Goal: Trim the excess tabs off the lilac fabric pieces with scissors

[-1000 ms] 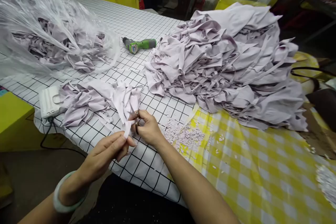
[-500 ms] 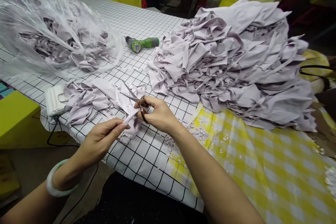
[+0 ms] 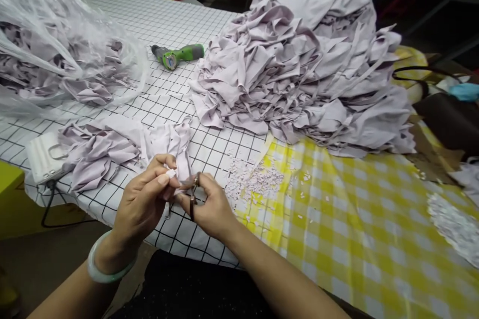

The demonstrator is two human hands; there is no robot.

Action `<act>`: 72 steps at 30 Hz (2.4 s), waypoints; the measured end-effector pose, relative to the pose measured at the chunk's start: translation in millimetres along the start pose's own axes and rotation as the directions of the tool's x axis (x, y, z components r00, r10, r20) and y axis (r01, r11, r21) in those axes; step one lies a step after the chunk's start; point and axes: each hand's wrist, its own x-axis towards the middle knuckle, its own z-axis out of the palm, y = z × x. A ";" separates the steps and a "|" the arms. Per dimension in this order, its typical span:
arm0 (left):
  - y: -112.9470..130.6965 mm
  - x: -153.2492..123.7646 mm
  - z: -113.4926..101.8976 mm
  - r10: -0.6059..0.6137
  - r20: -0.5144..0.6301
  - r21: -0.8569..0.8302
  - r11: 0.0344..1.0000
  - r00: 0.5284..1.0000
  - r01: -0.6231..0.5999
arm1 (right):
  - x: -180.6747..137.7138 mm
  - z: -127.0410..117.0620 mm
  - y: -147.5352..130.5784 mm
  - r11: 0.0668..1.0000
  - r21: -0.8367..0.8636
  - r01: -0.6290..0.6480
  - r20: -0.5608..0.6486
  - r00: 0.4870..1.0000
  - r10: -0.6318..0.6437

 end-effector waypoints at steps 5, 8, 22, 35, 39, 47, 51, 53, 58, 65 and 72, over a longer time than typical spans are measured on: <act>-19.3 -6.3 11.5 0.005 0.048 0.070 0.998 0.999 -0.009 | -19.6 -49.7 -11.1 0.883 -0.462 0.084 0.008 0.996 -0.091; -24.1 -8.4 19.1 0.011 0.095 0.019 1.000 0.995 -0.013 | -29.3 -58.5 -10.0 0.844 -0.523 0.121 0.071 0.993 -0.098; -27.8 -7.7 30.8 0.053 0.196 0.067 0.996 0.979 -0.067 | -35.1 -62.2 -8.7 0.851 -0.515 0.107 0.059 0.994 -0.089; -29.7 -5.5 36.0 0.153 0.247 -0.005 0.988 0.957 -0.157 | -36.0 -60.5 -5.7 0.877 -0.467 0.114 0.036 0.993 -0.111; -31.2 -5.6 36.9 0.104 0.281 -0.026 0.995 0.954 -0.101 | -38.0 -60.0 -2.4 0.888 -0.440 0.132 -0.007 0.989 -0.150; -32.0 6.3 54.6 0.143 0.433 0.038 0.984 0.890 -0.177 | -59.7 -72.1 12.6 0.917 -0.397 -0.036 -0.126 0.992 -0.015; -37.2 12.8 66.7 0.143 0.521 0.043 0.980 0.842 -0.193 | -75.1 -76.3 20.2 0.909 -0.348 -0.230 -0.225 0.962 0.158; -41.7 14.5 70.8 0.118 0.529 0.045 0.985 0.841 -0.166 | -80.8 -77.9 23.4 0.902 -0.260 -0.345 -0.255 0.925 0.281; -46.8 11.9 71.1 0.092 0.501 0.048 0.990 0.861 -0.134 | -91.1 -96.1 29.1 0.879 -0.119 -0.461 -0.327 0.854 0.404; -3.4 -14.9 28.2 0.085 0.456 0.056 0.991 0.886 -0.124 | -80.5 -105.5 35.7 0.977 -0.184 -0.106 -0.308 0.950 0.045; 47.6 -32.5 -7.9 0.109 0.498 0.068 0.984 0.860 -0.164 | -24.9 -16.8 14.4 0.968 0.070 0.239 -0.043 0.971 -0.237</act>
